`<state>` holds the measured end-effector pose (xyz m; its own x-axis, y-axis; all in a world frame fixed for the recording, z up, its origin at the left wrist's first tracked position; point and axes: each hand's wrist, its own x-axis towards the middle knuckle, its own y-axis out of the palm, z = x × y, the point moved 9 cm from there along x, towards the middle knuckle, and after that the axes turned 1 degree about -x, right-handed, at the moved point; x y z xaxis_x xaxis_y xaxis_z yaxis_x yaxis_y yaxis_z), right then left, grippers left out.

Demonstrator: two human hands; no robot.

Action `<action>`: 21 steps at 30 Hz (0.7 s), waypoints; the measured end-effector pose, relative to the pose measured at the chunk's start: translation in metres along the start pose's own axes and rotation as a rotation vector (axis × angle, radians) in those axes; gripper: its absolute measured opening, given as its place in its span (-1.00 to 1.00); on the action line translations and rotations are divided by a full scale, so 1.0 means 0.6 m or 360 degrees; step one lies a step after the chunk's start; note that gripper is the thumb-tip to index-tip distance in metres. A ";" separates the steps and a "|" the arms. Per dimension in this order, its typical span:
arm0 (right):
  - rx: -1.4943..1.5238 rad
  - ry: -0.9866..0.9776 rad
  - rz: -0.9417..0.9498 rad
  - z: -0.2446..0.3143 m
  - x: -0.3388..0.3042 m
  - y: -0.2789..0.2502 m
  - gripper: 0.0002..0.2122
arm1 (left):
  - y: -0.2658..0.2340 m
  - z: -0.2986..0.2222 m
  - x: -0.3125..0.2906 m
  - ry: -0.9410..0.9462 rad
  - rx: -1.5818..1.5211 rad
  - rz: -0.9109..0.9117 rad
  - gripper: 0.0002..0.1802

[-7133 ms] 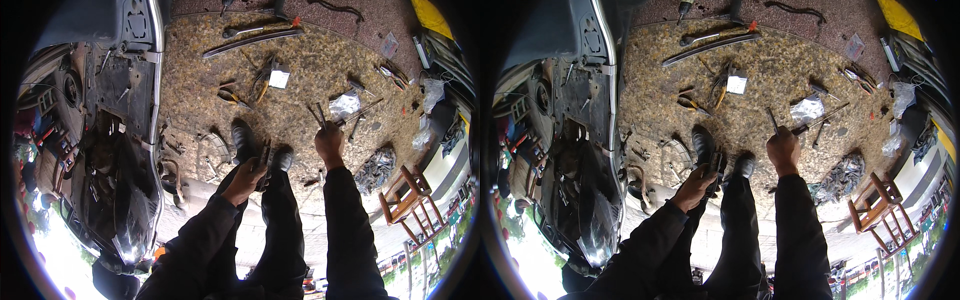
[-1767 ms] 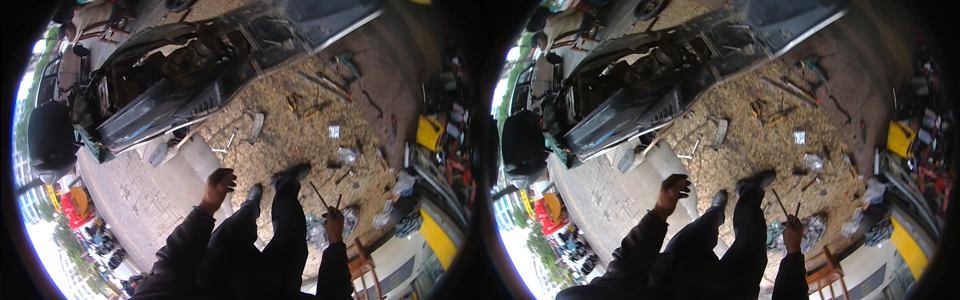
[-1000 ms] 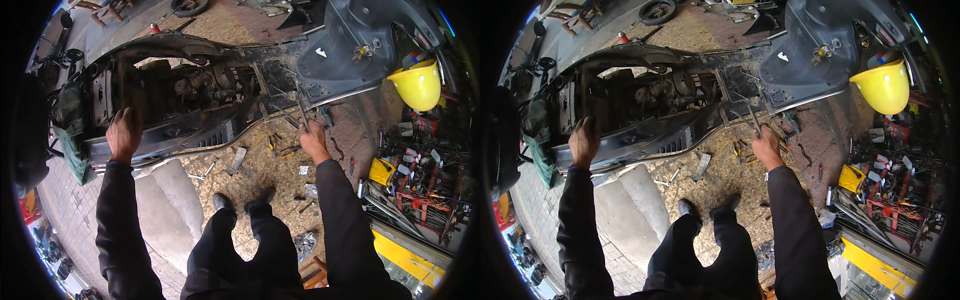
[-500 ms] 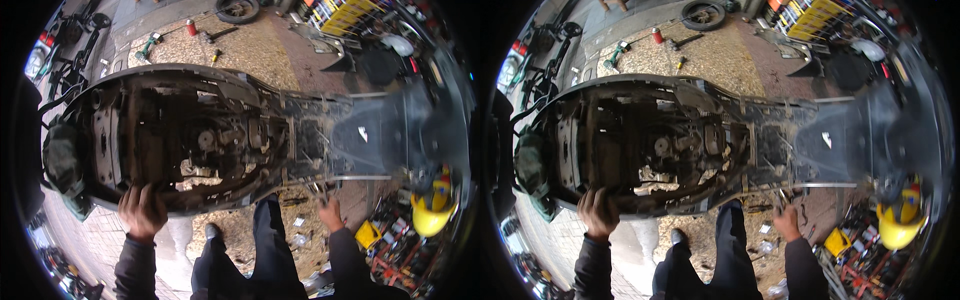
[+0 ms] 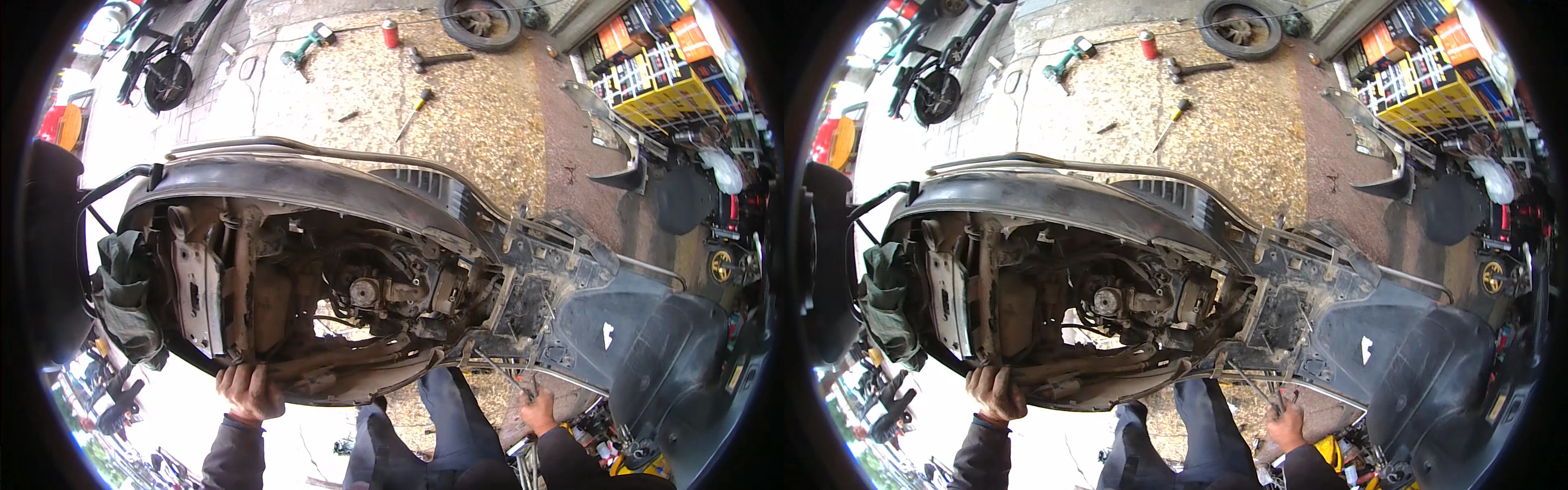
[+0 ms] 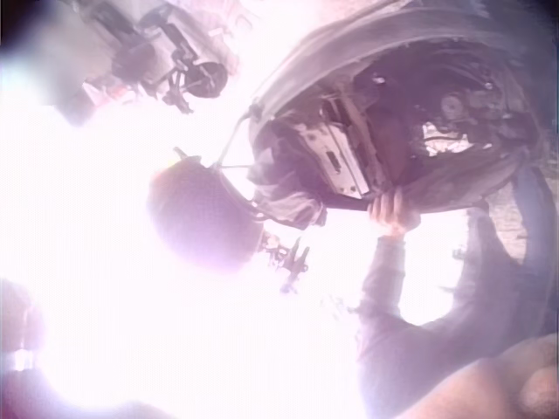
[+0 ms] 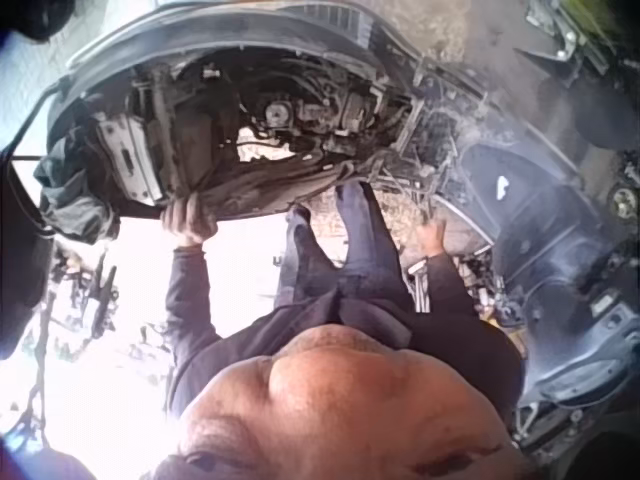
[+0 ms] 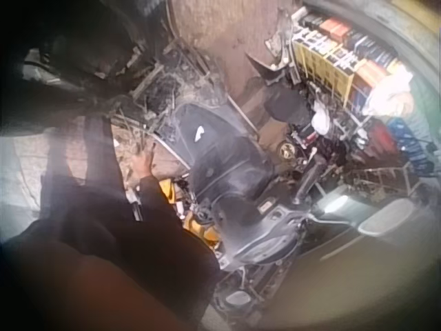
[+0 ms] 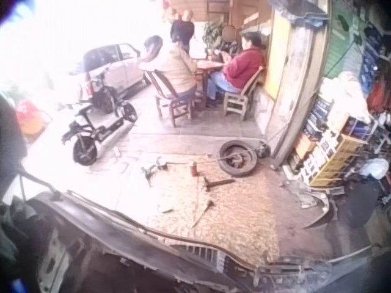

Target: The person works under a raised vehicle, using a wrench to loosen and tighten bolts on the suspension assembly. They move between the undercarriage and the floor to retrieve tools and parts, then reposition components by hand.

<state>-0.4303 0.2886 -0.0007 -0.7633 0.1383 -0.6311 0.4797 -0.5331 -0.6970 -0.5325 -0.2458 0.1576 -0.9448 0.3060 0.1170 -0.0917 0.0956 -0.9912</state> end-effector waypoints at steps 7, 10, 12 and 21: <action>0.0000 -0.0022 0.0049 -0.021 0.020 0.009 -0.80 | 0.002 0.002 0.013 -0.0060 0.0011 0.0122 -0.55; -0.0200 -0.0080 0.0039 -0.019 0.023 0.006 -0.81 | 0.001 0.000 0.013 -0.0030 0.0022 0.0085 -0.57; -0.0328 -0.0074 0.0015 -0.019 0.023 0.002 -0.81 | 0.002 -0.002 0.009 0.0009 0.0036 0.0039 -0.59; -0.0343 0.0208 0.0247 -0.070 0.030 -0.013 -0.72 | 0.023 -0.008 -0.019 0.0178 0.0067 0.0055 -0.58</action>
<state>-0.4298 0.3307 -0.0209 -0.6183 0.1827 -0.7644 0.6778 -0.3684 -0.6363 -0.5214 -0.2432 0.1428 -0.9068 0.4126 0.0864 -0.0748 0.0440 -0.9962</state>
